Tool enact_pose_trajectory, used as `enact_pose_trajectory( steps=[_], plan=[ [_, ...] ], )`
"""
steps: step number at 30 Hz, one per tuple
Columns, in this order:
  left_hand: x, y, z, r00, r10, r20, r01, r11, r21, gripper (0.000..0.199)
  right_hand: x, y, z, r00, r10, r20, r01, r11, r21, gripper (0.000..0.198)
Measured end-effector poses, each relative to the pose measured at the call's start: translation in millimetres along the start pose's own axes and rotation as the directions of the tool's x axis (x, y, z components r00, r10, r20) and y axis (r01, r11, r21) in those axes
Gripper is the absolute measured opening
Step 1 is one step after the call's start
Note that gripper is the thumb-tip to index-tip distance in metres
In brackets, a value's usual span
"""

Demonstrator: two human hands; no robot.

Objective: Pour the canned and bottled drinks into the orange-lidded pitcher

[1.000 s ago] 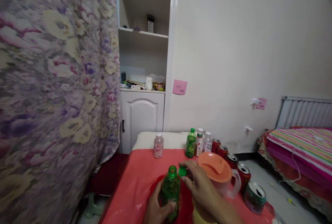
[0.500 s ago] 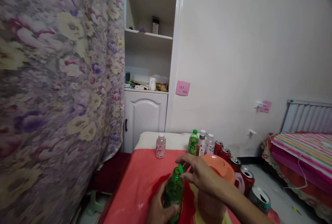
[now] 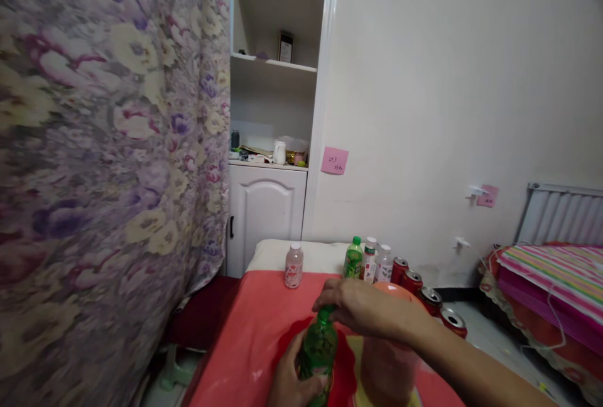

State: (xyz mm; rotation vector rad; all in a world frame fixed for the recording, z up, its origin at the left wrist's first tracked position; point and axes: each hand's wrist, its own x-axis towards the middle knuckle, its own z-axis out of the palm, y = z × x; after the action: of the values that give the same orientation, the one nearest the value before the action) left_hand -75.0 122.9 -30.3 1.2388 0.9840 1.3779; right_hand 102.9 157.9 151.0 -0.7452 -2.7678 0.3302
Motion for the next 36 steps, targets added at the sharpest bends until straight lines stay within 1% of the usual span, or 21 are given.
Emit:
enact_pose_trajectory(
  steps=[3, 10, 13, 17, 21, 24, 25, 28, 31, 32, 36],
  plan=[
    [-1.5, 2.1, 0.0, 1.000, 0.007, 0.004, -0.007, 1.000, -0.004, 0.073, 0.8, -2.5, -4.6, 0.999, -0.019, 0.026, 0.020, 0.999, -0.038, 0.034],
    [-2.5, -3.2, -0.8, 0.999, 0.046, 0.026, -0.045, 0.998, -0.033, 0.072, 3.6, -5.2, -7.7, 0.997, -0.034, 0.071, 0.039, 0.997, -0.072, 0.033],
    [-3.5, 0.7, 1.1, 0.999, 0.044, 0.015, -0.043, 0.998, -0.034, 0.072, 5.4, -5.1, -5.9, 0.998, -0.009, 0.068, 0.016, 0.995, -0.098, 0.030],
    [-5.0, 8.2, 3.6, 1.000, -0.005, 0.005, 0.006, 1.000, -0.010, 0.074, 8.9, -3.8, -1.2, 0.997, 0.064, 0.044, -0.056, 0.986, -0.155, 0.024],
    [-5.4, 12.2, 4.0, 1.000, -0.003, 0.008, 0.004, 1.000, -0.031, 0.072, 8.7, -4.4, -0.1, 0.987, 0.158, -0.005, -0.155, 0.967, -0.202, 0.044],
    [-4.7, 11.1, 2.4, 1.000, 0.001, 0.010, -0.001, 0.999, -0.032, 0.070, 4.3, -6.3, -3.5, 0.986, 0.163, -0.018, -0.163, 0.970, -0.181, 0.051],
    [-4.4, 10.1, 1.6, 1.000, 0.003, 0.016, -0.003, 1.000, -0.029, 0.070, 2.9, -6.6, -4.4, 0.988, 0.156, -0.015, -0.156, 0.974, -0.167, 0.049],
    [-4.1, 6.5, 0.2, 1.000, 0.006, 0.028, -0.005, 0.999, -0.038, 0.071, 1.4, -5.4, -3.9, 0.990, 0.141, -0.003, -0.140, 0.981, -0.133, 0.036],
    [-4.6, 5.2, 0.8, 1.000, 0.001, 0.021, 0.000, 0.998, -0.056, 0.072, 3.9, -0.5, 0.4, 0.986, 0.165, -0.031, -0.168, 0.976, -0.137, 0.020],
    [-4.8, 5.4, 1.3, 1.000, 0.002, 0.020, -0.001, 0.998, -0.055, 0.071, 4.9, 1.3, 1.8, 0.982, 0.182, -0.046, -0.187, 0.972, -0.142, 0.021],
    [-4.4, 6.4, 1.9, 1.000, 0.010, 0.005, -0.010, 0.999, -0.032, 0.071, 6.6, 5.9, 4.1, 0.972, 0.221, -0.080, -0.231, 0.962, -0.148, 0.041]
  ],
)
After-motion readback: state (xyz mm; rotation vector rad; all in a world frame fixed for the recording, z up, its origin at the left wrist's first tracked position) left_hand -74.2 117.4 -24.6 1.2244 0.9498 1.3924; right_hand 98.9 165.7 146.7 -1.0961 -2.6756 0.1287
